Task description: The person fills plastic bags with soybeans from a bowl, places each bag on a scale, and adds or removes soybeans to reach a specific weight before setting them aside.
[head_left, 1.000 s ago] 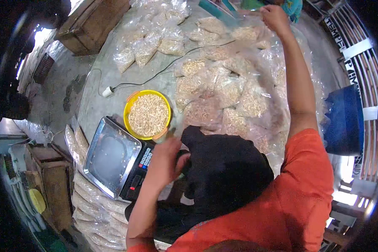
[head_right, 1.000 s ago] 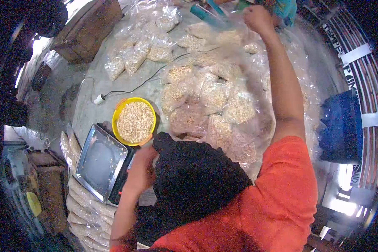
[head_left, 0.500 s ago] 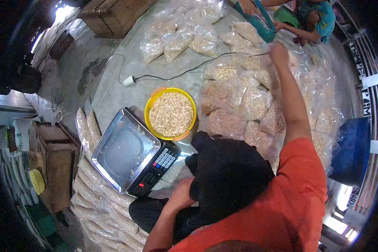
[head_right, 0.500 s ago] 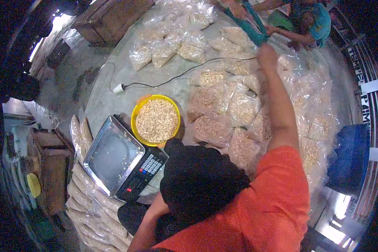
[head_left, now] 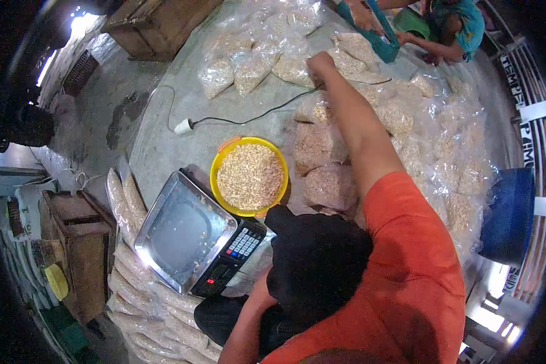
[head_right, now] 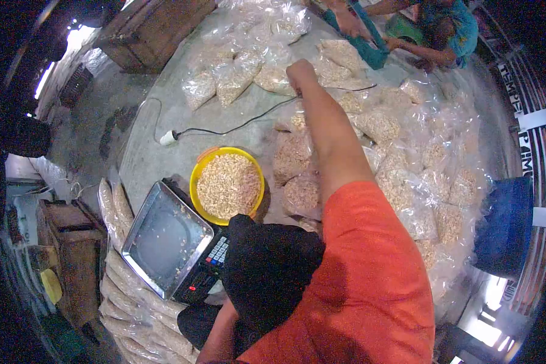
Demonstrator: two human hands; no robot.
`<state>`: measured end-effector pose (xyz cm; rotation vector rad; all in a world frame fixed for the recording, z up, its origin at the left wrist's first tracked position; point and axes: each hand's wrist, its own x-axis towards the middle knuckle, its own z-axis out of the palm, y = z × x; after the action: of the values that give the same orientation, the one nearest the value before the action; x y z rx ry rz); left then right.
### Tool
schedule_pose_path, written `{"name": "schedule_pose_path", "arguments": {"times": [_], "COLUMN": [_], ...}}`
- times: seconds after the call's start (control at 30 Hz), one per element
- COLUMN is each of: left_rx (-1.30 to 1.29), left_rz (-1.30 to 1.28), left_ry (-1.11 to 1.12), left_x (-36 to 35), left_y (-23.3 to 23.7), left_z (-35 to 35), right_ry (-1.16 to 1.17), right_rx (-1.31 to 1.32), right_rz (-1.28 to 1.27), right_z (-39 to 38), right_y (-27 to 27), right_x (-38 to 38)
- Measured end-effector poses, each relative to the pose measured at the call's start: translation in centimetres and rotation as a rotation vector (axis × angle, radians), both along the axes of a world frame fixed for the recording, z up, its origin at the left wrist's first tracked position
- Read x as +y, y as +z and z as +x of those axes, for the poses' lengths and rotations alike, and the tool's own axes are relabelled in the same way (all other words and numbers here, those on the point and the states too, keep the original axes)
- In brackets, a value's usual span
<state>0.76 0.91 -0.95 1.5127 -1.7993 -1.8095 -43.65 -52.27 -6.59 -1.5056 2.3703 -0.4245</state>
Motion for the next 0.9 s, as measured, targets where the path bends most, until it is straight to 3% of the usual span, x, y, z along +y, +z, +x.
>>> {"name": "schedule_pose_path", "arguments": {"times": [0.07, 0.2, 0.27, 0.3, 0.37, 0.43, 0.5, 0.53, 0.57, 0.63, 0.67, 0.73, 0.9], "left_rx": [0.023, 0.036, 0.007, 0.004, 0.120, 0.195, 0.103, 0.036, -0.033, -0.179, -0.257, -0.381, -0.521], "left_rz": [0.119, 0.070, -0.189, -0.196, -0.133, -0.224, -0.405, -0.579, -0.704, -1.129, -1.217, -1.276, -1.413], "left_ry": [-0.015, 0.027, -0.110, -0.107, 0.013, 0.139, 0.242, 0.227, 0.230, 0.240, 0.237, 0.268, 0.027], "left_x": [0.0, -1.1, -1.6, -2.1, -4.9, -5.2, -6.7, -7.4, -8.0, -9.1, -9.6, -9.7, -6.0], "left_y": [-0.4, 2.2, 2.9, 4.3, 10.6, 8.7, 12.6, 12.2, 15.3, 17.1, 18.4, 20.4, 20.3], "left_z": [0.0, -0.8, -0.8, -0.9, -2.3, -2.0, -2.3, -1.5, -1.8, -1.5, -1.3, -0.5, 1.6], "right_ry": [-0.018, 0.003, 0.193, 0.195, 0.272, 0.341, 0.416, 0.462, 0.519, 0.627, 0.698, 0.824, 1.100], "right_rx": [0.020, 0.020, 0.117, 0.116, 0.129, 0.174, 0.216, 0.212, 0.202, 0.131, 0.075, 0.009, -0.098], "right_rz": [-0.031, -0.222, -0.288, -0.295, -0.460, -0.545, -0.629, -0.677, -0.725, -0.749, -0.768, -0.680, -0.514], "right_z": [-0.8, 3.4, 5.7, 6.8, 9.3, 10.8, 12.5, 13.3, 14.2, 15.6, 16.6, 18.6, 23.9], "right_y": [0.2, 6.4, 9.3, 11.0, 15.4, 19.2, 22.8, 24.6, 26.1, 27.4, 27.7, 28.4, 27.9], "right_x": [0.4, 3.5, 5.5, 6.9, 11.1, 14.7, 18.6, 21.0, 23.0, 25.7, 26.8, 29.5, 34.6]}}
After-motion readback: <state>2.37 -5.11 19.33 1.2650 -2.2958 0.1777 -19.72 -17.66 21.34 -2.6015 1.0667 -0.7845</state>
